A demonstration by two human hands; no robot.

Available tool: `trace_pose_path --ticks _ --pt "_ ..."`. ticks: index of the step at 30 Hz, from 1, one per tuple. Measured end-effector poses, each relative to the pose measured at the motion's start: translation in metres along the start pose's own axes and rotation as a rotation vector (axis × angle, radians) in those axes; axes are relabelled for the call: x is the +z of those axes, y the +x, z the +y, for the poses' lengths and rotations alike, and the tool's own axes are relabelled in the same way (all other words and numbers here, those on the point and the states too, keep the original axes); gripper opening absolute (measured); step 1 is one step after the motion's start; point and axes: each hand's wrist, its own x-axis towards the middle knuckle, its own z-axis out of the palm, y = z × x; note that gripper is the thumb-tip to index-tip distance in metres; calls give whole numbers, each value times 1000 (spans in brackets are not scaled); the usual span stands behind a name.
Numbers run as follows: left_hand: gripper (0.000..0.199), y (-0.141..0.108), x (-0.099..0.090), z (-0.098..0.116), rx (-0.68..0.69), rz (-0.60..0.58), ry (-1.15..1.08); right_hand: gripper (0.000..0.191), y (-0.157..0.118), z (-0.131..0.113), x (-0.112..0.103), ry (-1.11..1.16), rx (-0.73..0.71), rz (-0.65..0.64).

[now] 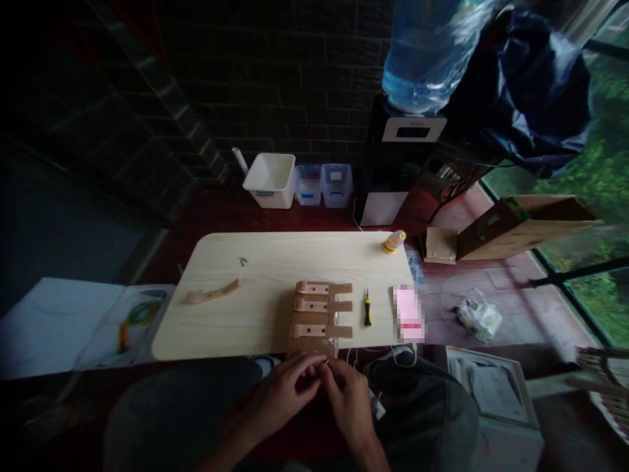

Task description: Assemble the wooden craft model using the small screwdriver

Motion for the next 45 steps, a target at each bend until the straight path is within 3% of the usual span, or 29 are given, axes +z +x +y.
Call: trace_pose_path --ticks 2,5,9,12,17,23,30,37,45 --pt "38 0 -14 1 -17 -26 -34 37 4 -7 -1 6 -15 16" --pt "24 -4 -27 -12 -58 128 -53 37 9 -9 -3 10 -27 100" --pt "28 -17 -19 -44 -61 400 -4 36 9 4 -8 -12 -82 235" --pt "40 -26 -5 -60 -97 523 -4 40 0 13 -12 16 -99 377" --pt "50 -24 9 -65 -95 479 -86 46 -15 25 -22 19 -92 422" --pt "55 -12 20 -66 -56 448 -110 46 -11 43 -26 34 -121 448" --pt "57 -21 33 -70 -55 427 -144 48 -6 50 -10 208 -150 423" --pt "47 -18 27 -78 -50 458 -98 47 3 53 12 238 -147 428" --pt "40 -11 17 -93 -28 412 -50 47 13 58 11 198 -126 435"
